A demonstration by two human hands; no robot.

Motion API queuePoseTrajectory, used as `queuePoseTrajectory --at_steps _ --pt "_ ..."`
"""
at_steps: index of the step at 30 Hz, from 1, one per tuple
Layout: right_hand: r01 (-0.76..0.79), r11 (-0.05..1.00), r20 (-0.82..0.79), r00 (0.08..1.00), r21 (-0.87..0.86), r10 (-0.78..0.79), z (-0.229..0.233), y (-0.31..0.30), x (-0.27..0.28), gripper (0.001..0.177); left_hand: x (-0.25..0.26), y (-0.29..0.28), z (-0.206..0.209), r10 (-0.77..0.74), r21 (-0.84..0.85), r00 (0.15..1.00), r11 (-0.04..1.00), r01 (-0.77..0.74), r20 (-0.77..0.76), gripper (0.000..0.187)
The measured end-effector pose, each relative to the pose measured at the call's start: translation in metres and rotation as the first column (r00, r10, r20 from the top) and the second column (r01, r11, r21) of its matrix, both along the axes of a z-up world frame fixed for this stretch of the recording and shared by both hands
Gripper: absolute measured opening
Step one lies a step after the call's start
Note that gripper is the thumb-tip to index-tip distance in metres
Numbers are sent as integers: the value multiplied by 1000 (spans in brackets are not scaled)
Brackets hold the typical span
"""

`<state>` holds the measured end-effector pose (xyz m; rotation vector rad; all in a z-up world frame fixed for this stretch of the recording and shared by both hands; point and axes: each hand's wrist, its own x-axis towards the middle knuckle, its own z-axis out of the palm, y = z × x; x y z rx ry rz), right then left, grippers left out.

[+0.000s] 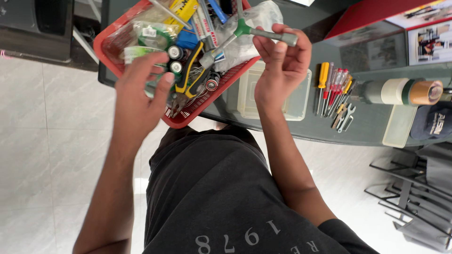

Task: The person sorts various tools and hardware items from a red basket onto a glass table and into a clear plastic container. They handle screwdrivers, pliers, a wrench, a T-handle tool, and a roll of tape, arranging them methodically on the surface and inside the container.

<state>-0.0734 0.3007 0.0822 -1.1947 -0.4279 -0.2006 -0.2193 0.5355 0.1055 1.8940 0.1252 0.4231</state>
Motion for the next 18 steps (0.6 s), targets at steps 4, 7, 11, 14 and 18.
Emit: queuePoseTrajectory --at_steps 4,7,11,14,18 --pt "-69 982 -174 980 176 101 10 -32 -10 23 21 -38 -4 -272 -443 961 869 220 -55 27" --pt "-60 971 -274 954 234 124 13 -52 -23 21 31 -72 -4 -475 -718 880 605 344 22 31" --pt "-6 968 -356 930 252 98 12 -85 -35 18 41 -107 -2 -556 -664 823 660 351 -118 30" --pt "-7 987 -434 898 161 77 11 -123 -38 18 49 -130 2 -518 -524 819 782 338 -246 29" --pt "12 994 -426 903 -113 -59 0 -179 -35 24 61 -167 3 -469 -332 844 864 378 -260 28"
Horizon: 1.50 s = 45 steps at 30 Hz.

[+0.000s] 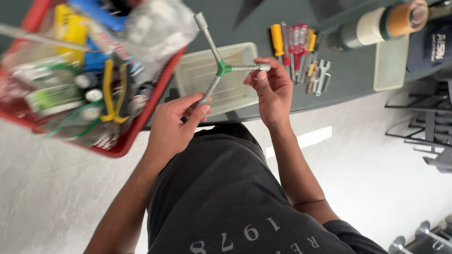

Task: The person sorts various tools and hardware items from a red basket onto a glass table and into a clear plastic container. They handle screwdrivers, pliers, a wrench, a T-handle tool, and a roll of tape, arranging them methodically on the surface and inside the container.

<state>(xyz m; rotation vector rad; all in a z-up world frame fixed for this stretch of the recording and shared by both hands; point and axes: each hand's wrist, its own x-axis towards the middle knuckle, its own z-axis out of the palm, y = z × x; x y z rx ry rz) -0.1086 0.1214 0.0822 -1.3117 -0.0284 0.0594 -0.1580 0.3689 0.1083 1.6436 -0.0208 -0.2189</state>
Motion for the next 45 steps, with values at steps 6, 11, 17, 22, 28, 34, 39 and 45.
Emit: queuePoseTrajectory --at_steps 6,11,17,22,28,34,39,45 --pt "36 958 48 999 -285 -23 -10 -94 20 20 30 -78 1 -19 171 998 985 7 65 29" --pt "23 933 84 996 -358 8 -15 -170 45 18 57 -144 -2 -62 196 998 979 56 24 28" --pt "30 839 114 993 -544 39 -20 -243 73 20 94 -218 -16 -65 237 996 970 48 65 21" --pt "170 593 259 964 -787 67 -25 -296 100 16 130 -283 -40 -140 404 950 914 16 280 18" --pt "282 469 336 941 -837 33 -42 -356 138 13 173 -362 -77 -242 495 922 866 65 302 20" --pt "302 474 316 947 -827 -52 -73 -378 155 13 224 -389 -114 -309 621 884 783 26 352 16" --pt "338 437 318 940 -834 -120 -95 -375 161 13 259 -392 -140 -352 718 832 692 -78 429 7" --pt "340 421 312 940 -841 -137 -106 -354 162 11 286 -381 -164 -348 732 805 665 -150 481 10"
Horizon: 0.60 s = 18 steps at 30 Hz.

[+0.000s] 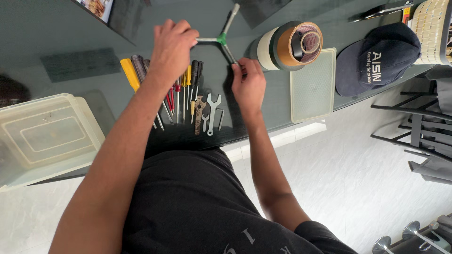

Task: The person sorts various tools and hardware items from a red basket onto a glass table and into a clear plastic container. They handle screwdrivers, pliers, a wrench, a T-handle tool, and a roll of tape, arranging them methodically on the surface and inside the container.

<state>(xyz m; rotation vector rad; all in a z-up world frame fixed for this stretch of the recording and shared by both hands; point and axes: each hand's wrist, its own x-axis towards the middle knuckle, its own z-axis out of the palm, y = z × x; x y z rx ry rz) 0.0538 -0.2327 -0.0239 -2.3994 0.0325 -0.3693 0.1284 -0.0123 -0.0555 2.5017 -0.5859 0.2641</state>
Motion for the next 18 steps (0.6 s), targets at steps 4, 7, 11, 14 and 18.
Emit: queuePoseTrajectory --at_steps 4,7,11,14,18 --pt "-17 999 -13 1000 -30 16 0 13 -4 11 4 14 -8 -2 -69 1000 998 3 19 11" --pt "-34 999 22 999 -19 35 1 19 -5 12 7 18 -11 -11 -84 1000 996 11 7 10" --pt "-36 999 23 999 34 35 1 21 -9 12 5 19 -11 -10 -86 999 996 13 35 10" --pt "-27 999 -17 999 48 27 1 20 -10 12 2 16 -9 6 -88 1000 996 -4 25 11" --pt "-24 1000 -25 999 -10 23 5 22 -13 21 -2 9 5 60 -47 998 997 -58 32 11"
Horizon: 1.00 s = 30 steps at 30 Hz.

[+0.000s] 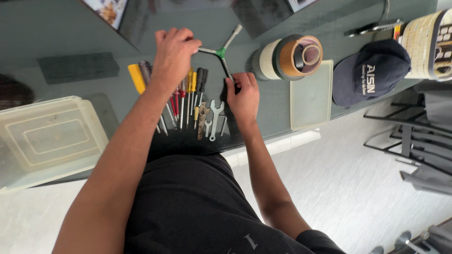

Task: The person sorts various tools and hardware items from a red basket onto a glass table and into a clear plastic container. They handle screwdrivers, pliers, a wrench, a T-handle tool, and a roll of tape, arranging them methodically on the surface and inside the container.

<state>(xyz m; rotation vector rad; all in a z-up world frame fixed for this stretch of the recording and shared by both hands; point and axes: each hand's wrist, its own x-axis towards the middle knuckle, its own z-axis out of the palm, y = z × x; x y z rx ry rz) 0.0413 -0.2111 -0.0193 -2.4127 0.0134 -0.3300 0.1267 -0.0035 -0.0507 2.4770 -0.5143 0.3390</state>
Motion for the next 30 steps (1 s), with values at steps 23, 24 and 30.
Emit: queuePoseTrajectory --at_steps 23,24,30 --pt "-806 491 8 522 331 853 90 263 -65 25 -283 244 149 626 -469 758 623 -627 -182 20" --pt "-833 466 14 492 297 870 95 279 -69 22 -292 258 150 656 -455 741 622 -637 -141 17" --pt "-912 340 -28 343 228 939 111 370 -95 21 -323 366 143 816 -157 574 559 -814 -69 38"
